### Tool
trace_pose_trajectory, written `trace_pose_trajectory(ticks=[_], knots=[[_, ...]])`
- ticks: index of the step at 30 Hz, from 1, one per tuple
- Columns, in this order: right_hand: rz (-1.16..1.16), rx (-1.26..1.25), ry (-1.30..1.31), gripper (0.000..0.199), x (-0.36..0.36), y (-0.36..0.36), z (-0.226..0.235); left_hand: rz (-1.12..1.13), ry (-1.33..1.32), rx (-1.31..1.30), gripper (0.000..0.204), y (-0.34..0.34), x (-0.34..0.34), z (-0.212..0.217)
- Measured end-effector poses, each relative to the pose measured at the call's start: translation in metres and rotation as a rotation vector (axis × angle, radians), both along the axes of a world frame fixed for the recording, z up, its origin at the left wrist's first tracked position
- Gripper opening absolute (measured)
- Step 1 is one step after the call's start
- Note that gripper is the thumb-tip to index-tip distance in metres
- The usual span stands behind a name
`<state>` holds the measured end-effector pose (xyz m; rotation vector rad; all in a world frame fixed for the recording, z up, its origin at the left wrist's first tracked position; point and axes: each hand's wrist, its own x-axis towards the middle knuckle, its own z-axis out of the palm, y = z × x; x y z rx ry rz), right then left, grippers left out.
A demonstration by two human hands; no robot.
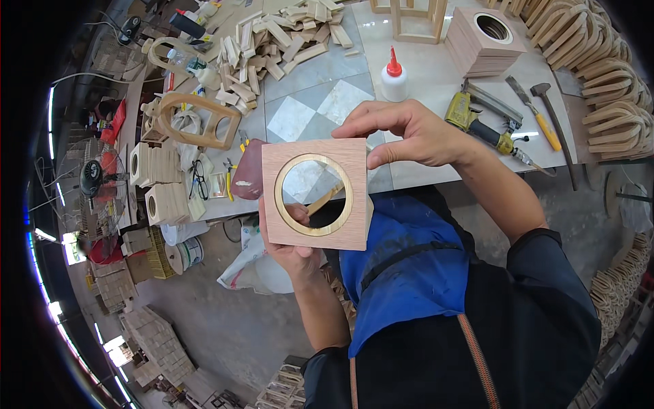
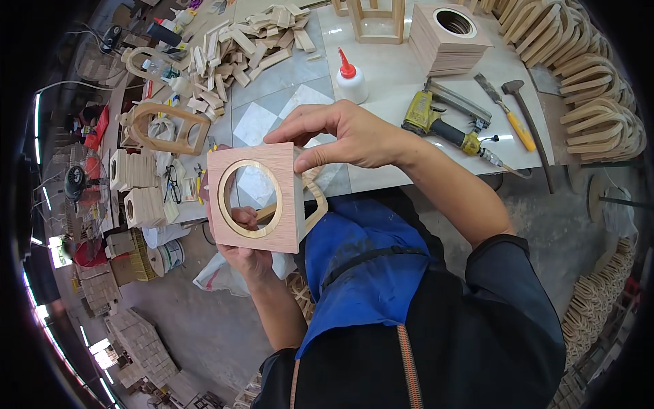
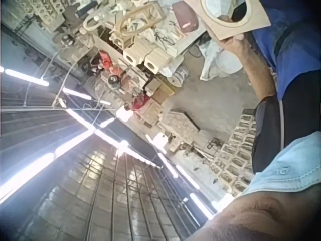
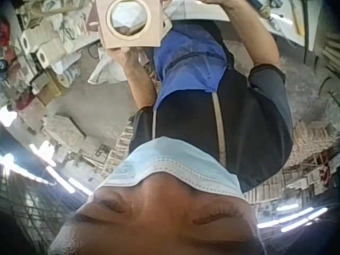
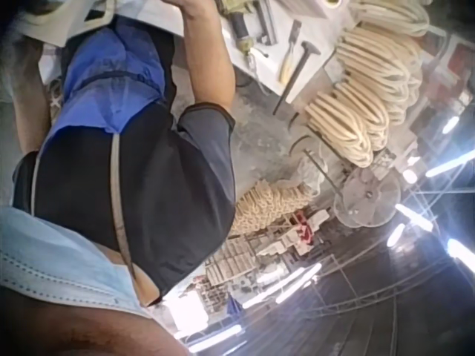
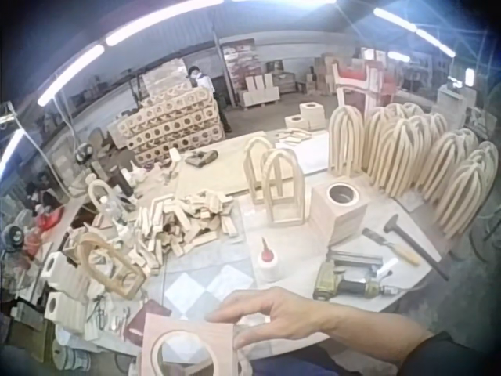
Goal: Assembling small wooden frame structures using wood glue and a pneumatic nail gun on a factory workbench.
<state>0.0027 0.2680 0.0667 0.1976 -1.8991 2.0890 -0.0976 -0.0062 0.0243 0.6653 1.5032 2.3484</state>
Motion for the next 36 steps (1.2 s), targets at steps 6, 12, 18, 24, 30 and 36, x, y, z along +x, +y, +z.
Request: trace_pose_trajectory(ticks=[6, 12, 18, 24, 30, 36], knots=[[-0.002, 0.005, -0.014, 0.04, -0.001, 0.002, 0.0, -0.008, 0.011, -0.02, 0.119, -0.001, -0.002, -0.001], [0.024, -0.002, -0.047, 0.045, -0.003, 0.005, -0.002, -0.008, 0.016, -0.027, 0.119, -0.003, -0.004, -0.004], [0.024, -0.005, -0.058, 0.045, -0.004, 0.008, -0.001, -0.007, 0.014, -0.015, 0.119, 0.001, -0.003, -0.002], [0.021, -0.004, -0.035, 0.037, -0.006, 0.009, -0.001, 0.003, 0.021, -0.013, 0.118, 0.0, -0.004, -0.007], [0.026, 0.003, -0.031, 0.038, -0.006, 0.009, -0.003, -0.008, 0.027, -0.014, 0.116, -0.002, -0.004, -0.008], [0.024, 0.019, -0.034, 0.037, -0.007, 0.01, -0.003, 0.003, 0.051, -0.012, 0.114, -0.004, -0.005, -0.013]])
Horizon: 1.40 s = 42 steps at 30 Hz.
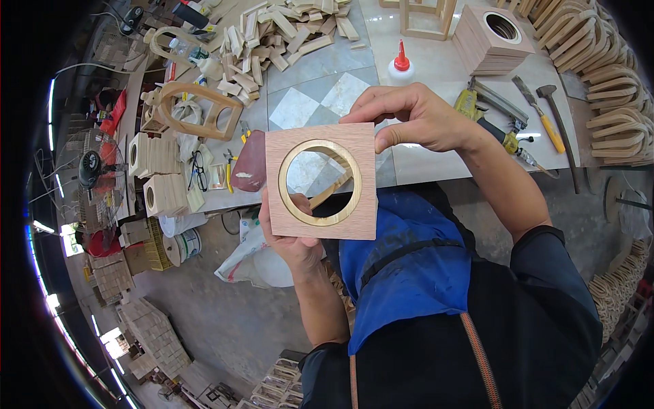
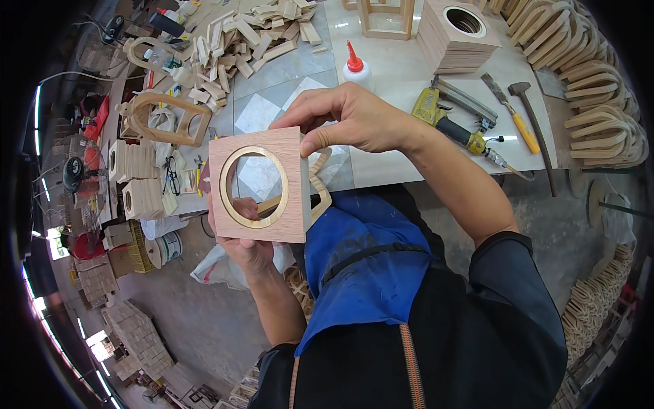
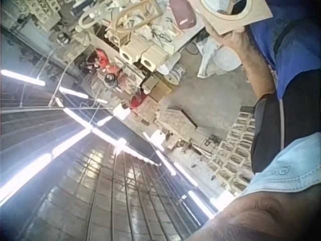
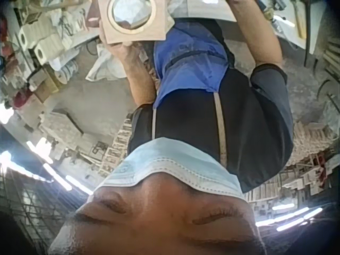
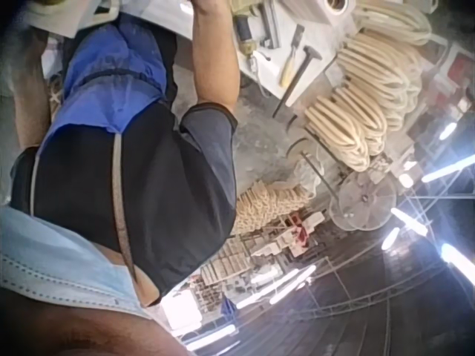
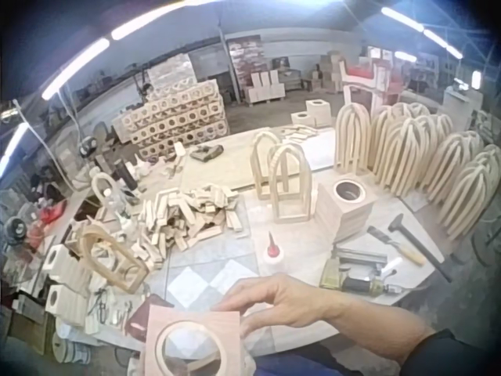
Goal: Assembling small wooden frame structures using wood glue and a pneumatic nail gun on a factory workbench.
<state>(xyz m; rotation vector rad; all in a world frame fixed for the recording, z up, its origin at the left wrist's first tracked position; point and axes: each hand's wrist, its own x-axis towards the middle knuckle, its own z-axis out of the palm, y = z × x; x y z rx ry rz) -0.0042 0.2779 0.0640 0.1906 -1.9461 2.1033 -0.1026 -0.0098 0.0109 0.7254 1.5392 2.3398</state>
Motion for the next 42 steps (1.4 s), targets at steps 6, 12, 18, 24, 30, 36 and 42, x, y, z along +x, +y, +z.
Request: trace_pose_trajectory(ticks=[6, 12, 18, 24, 30, 36, 42], knots=[[0.004, -0.003, -0.018, 0.042, -0.005, 0.008, 0.003, 0.034, -0.042, 0.026, 0.117, 0.008, -0.001, 0.006], [-0.031, 0.063, 0.008, 0.037, 0.002, 0.006, -0.007, 0.001, -0.137, -0.063, 0.123, -0.001, -0.001, -0.001], [-0.083, -0.03, -0.024, 0.042, 0.013, -0.012, -0.008, -0.009, -0.21, 0.01, 0.109, 0.011, -0.004, 0.008], [-0.068, -0.162, -0.074, 0.046, 0.018, -0.023, -0.011, -0.025, -0.091, 0.076, 0.085, 0.019, -0.009, 0.001], [-0.133, -0.181, -0.071, 0.05, 0.018, -0.031, -0.009, 0.374, -0.052, 0.089, 0.04, 0.021, -0.003, -0.002], [-0.233, -0.186, -0.062, 0.052, 0.018, -0.045, -0.008, 0.377, -0.163, 0.069, 0.015, -0.004, 0.013, -0.006], [-0.273, -0.197, -0.04, 0.054, 0.019, -0.06, -0.003, 0.229, -0.08, 0.213, 0.019, 0.0, 0.019, 0.011]])
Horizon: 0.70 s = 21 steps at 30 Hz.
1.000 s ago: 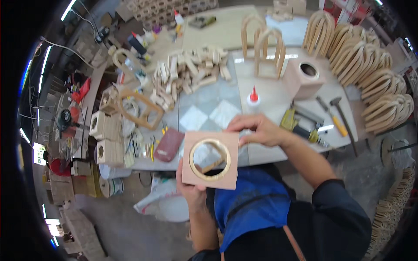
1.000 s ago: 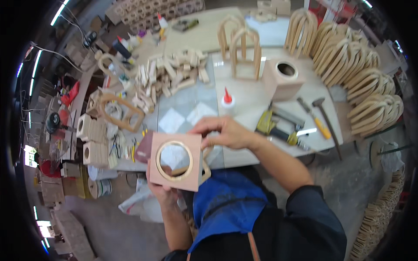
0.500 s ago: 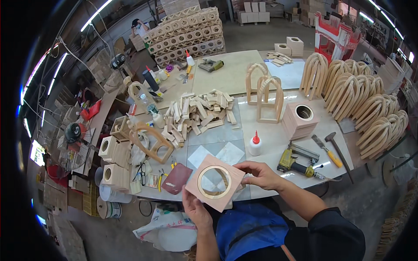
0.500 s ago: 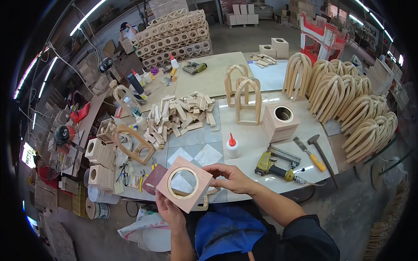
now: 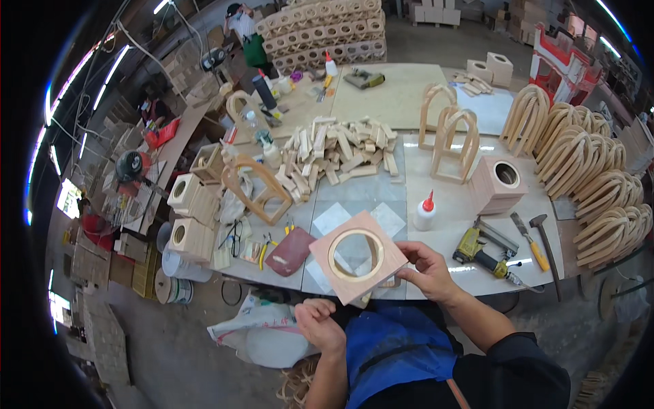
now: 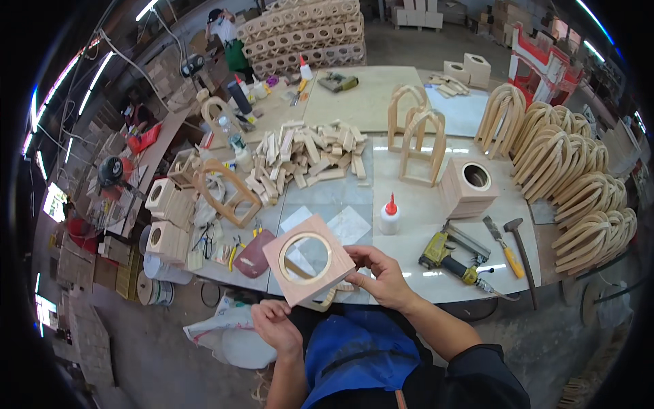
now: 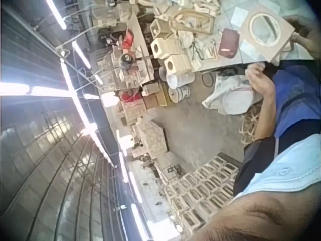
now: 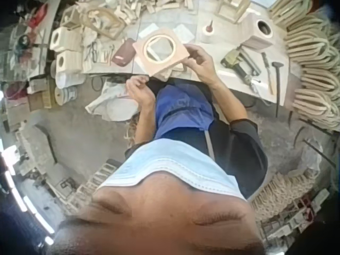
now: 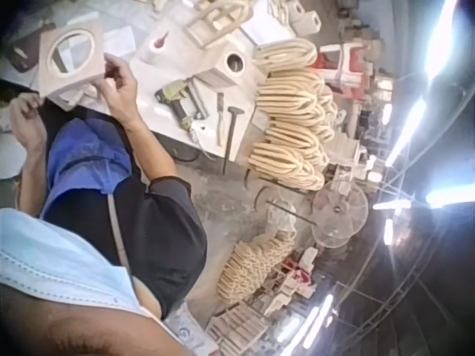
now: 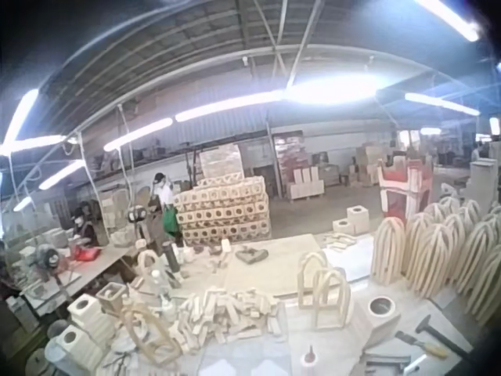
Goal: Assembling small wooden frame structures using wood glue and a pneumatic nail gun on a factory workbench.
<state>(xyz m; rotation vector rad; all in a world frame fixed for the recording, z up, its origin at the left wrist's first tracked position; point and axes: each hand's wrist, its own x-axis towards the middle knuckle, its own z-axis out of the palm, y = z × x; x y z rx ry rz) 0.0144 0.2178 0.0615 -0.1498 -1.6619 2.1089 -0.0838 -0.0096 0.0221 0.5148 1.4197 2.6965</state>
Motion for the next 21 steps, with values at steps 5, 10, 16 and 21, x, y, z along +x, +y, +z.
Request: trace_pose_trajectory(ticks=[5, 10, 16, 21], knots=[[-0.058, -0.023, -0.029, 0.058, 0.002, -0.008, -0.01, 0.083, 0.152, -0.232, 0.058, 0.023, 0.016, 0.012], [-0.085, 0.036, -0.008, 0.058, 0.006, -0.024, -0.01, 0.072, 0.239, -0.326, 0.086, 0.04, 0.035, 0.028], [-0.065, 0.125, -0.003, 0.055, 0.013, -0.027, -0.007, 0.05, 0.048, -0.236, 0.101, 0.038, 0.035, 0.025], [0.008, 0.137, 0.047, 0.052, 0.023, -0.024, -0.003, 0.046, 0.07, -0.274, 0.094, 0.029, 0.026, 0.016]])
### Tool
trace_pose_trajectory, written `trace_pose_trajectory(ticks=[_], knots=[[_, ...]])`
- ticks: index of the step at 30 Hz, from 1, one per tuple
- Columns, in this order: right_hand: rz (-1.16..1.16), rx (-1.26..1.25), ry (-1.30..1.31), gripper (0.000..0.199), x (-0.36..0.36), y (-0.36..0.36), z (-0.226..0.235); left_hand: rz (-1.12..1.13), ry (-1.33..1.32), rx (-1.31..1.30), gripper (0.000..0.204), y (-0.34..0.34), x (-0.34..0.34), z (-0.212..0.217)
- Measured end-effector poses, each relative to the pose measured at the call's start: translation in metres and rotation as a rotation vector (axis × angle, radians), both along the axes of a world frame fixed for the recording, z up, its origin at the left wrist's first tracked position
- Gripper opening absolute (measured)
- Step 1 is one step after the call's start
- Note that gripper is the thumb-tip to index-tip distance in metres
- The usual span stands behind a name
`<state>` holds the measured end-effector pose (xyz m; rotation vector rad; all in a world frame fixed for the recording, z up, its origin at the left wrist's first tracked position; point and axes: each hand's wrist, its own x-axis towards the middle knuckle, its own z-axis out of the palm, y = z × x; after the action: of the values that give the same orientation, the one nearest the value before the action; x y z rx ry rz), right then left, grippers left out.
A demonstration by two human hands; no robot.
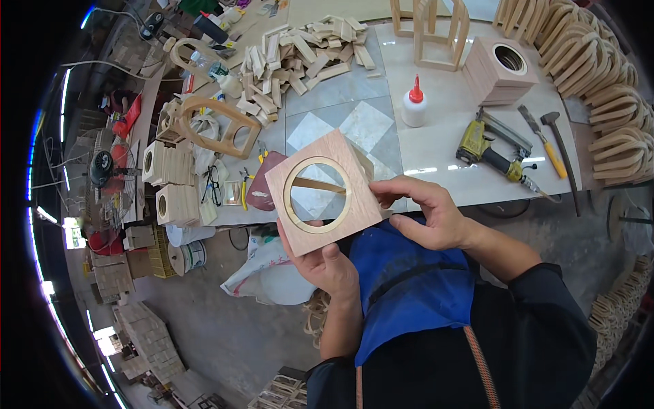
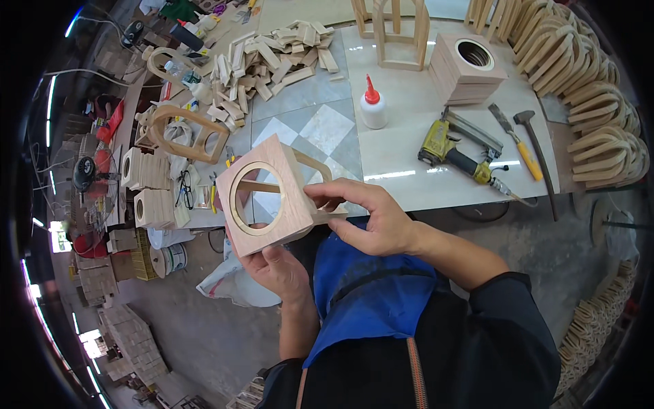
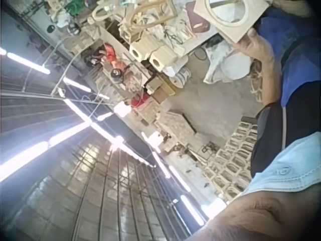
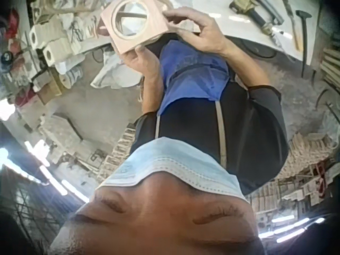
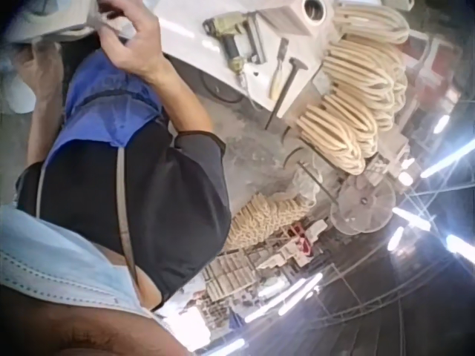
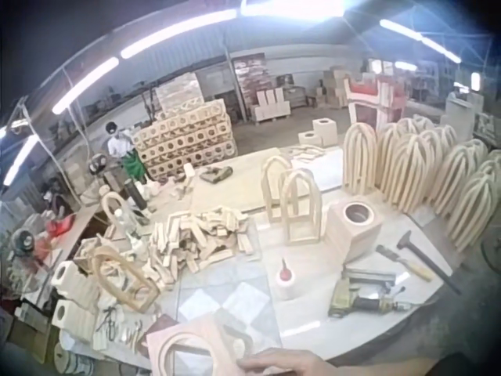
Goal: Assembling small wooden frame structures using wood glue and a pneumatic nail gun on a factory workbench.
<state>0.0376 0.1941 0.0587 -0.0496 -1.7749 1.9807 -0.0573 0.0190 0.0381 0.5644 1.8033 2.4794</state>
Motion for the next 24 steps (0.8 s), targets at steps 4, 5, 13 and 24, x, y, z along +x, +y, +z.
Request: trace_pose_trajectory(ticks=[4, 5, 13, 24], knots=[[-0.061, 0.116, 0.032, 0.051, 0.001, 0.012, -0.003, -0.029, 0.004, 0.016, 0.096, -0.007, -0.005, -0.005], [-0.079, 0.157, 0.042, 0.05, 0.002, 0.013, -0.003, -0.036, 0.006, 0.023, 0.097, -0.009, -0.005, -0.006], [-0.113, 0.271, 0.123, 0.05, 0.004, 0.011, 0.008, -0.031, -0.058, 0.096, 0.104, -0.007, -0.009, -0.004], [-0.28, 0.39, 0.131, 0.054, 0.006, -0.015, 0.01, -0.049, -0.055, 0.084, 0.101, -0.009, -0.006, -0.006]])
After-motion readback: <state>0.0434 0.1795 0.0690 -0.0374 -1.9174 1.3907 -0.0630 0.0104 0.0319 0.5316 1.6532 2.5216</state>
